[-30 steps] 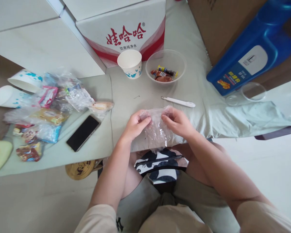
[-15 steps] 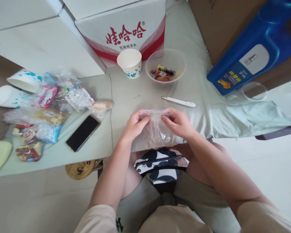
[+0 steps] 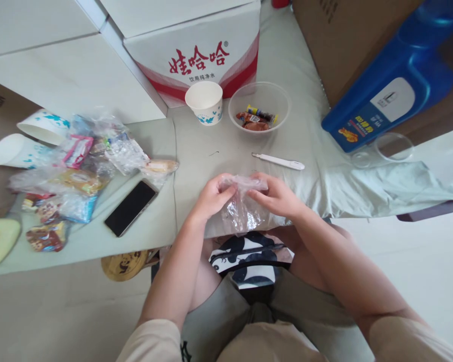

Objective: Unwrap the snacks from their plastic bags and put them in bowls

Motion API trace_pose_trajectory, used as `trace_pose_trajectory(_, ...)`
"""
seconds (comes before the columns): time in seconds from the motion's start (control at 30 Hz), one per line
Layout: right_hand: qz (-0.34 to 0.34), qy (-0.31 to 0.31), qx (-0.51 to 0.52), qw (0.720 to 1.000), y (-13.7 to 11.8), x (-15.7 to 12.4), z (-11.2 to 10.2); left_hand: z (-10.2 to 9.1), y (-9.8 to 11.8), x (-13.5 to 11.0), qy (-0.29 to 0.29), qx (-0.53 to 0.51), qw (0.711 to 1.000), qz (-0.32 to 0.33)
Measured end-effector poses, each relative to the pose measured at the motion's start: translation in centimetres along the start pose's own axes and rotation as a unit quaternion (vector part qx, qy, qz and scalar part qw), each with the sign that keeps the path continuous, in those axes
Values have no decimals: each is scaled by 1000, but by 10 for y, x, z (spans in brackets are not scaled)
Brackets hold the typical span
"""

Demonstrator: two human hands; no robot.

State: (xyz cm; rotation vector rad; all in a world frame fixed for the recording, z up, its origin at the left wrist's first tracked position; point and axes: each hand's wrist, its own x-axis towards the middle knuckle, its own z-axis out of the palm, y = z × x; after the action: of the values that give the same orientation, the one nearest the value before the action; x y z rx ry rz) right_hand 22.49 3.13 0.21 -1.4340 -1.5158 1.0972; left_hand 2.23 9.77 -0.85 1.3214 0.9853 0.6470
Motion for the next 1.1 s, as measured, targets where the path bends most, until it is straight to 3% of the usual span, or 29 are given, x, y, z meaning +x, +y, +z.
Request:
trace_pose_trajectory(0.13,27,56,45,997,0,2,-1,-4,3,1,33,-48,998,-11)
trace_pose_trajectory(0.23,26,50,130,990,0,2,0,-4,5,1,59,-81,995,5)
trace_pose_trajectory(0.33,2,37,184,982,-1,0,0,-2,7,-1,52,-114,992,2)
trace_pose_trajectory(0.43,23,47,212,976,-1,-1,-3,-4,9,-3,36,-125,991,-14)
trace_pose_trajectory(0.57,24,65,200,977,-1,0,-3,-10,11,-5,32,-156,987,-7)
trace_pose_trajectory(0.7,45,54,162,984,-2,4,2,-12,4,-5,34,-84,995,47)
trace_pose_trajectory(0.83,69,46,170,982,-1,7,5,-8,-4,-2,84,-54,992,79)
trace_pose_trajectory(0.9,76,60,126,987,1,7,3,-5,-4,-1,160,-10,981,112)
trace_pose_trajectory(1.0,28,156,24,987,1,6,0,1,0,-5,315,114,924,185)
trace_pose_trajectory(1.03,-3,178,1,984,1,5,0,4,2,-8,324,148,913,198)
trace_pose_trajectory(1.1,-61,158,8,986,-1,3,1,15,5,-13,251,179,930,200)
